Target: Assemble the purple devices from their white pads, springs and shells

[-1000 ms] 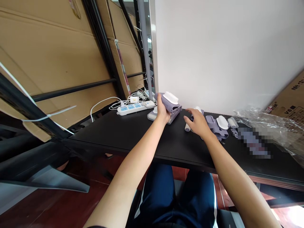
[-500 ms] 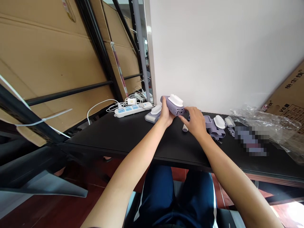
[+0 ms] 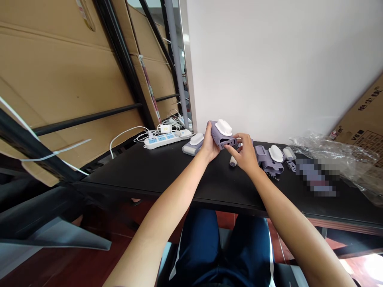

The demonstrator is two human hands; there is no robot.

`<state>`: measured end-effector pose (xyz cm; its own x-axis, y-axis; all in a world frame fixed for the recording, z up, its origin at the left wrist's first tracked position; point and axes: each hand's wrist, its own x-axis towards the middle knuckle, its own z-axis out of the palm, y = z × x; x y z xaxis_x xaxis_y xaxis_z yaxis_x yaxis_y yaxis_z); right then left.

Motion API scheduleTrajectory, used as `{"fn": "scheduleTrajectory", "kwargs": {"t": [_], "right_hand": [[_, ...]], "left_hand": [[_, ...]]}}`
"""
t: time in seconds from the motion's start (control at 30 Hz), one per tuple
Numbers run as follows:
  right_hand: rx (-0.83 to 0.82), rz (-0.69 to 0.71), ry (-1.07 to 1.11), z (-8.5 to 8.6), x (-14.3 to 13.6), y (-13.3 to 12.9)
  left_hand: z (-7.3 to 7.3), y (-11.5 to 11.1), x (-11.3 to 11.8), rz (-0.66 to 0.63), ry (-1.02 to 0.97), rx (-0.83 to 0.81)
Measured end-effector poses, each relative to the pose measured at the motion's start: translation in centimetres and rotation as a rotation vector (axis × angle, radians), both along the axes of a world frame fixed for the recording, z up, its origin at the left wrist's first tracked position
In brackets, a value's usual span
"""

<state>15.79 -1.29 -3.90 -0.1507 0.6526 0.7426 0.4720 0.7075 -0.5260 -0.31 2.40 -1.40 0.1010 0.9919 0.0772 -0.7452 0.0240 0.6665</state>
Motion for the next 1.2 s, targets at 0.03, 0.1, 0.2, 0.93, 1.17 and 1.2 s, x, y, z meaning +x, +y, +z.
{"fn": "scheduleTrajectory", "kwargs": {"t": [0.03,0.1,0.2,0.93,1.17,1.2], "right_hand": [[0.017,-0.016,0.010,0.0,-0.1,-0.1],[0.025,-0.044,0.037,0.0,-0.2,-0.1],[-0.015,-0.052,0.101,0.0,-0.3,0.1],[-0.202,-0.036,0.063,0.3,-0.1,0.0],[-0.322,0.053,0.365,1.2,0.7,0.8],[-0.345,0.036,0.453,1.4,1.1,1.0]], "left_hand": [[0.0,-0.1,0.0,0.000,0.000,-0.003],[0.2,-0.3,0.0,-0.003,0.003,-0.008],[0.3,-0.7,0.1,-0.039,0.016,0.007],[0.1,-1.8,0.1,-0.212,0.328,0.198],[0.4,-0.6,-1.8,-0.264,0.289,0.062],[0.4,-0.5,-2.3,-0.332,0.305,0.061]]}}
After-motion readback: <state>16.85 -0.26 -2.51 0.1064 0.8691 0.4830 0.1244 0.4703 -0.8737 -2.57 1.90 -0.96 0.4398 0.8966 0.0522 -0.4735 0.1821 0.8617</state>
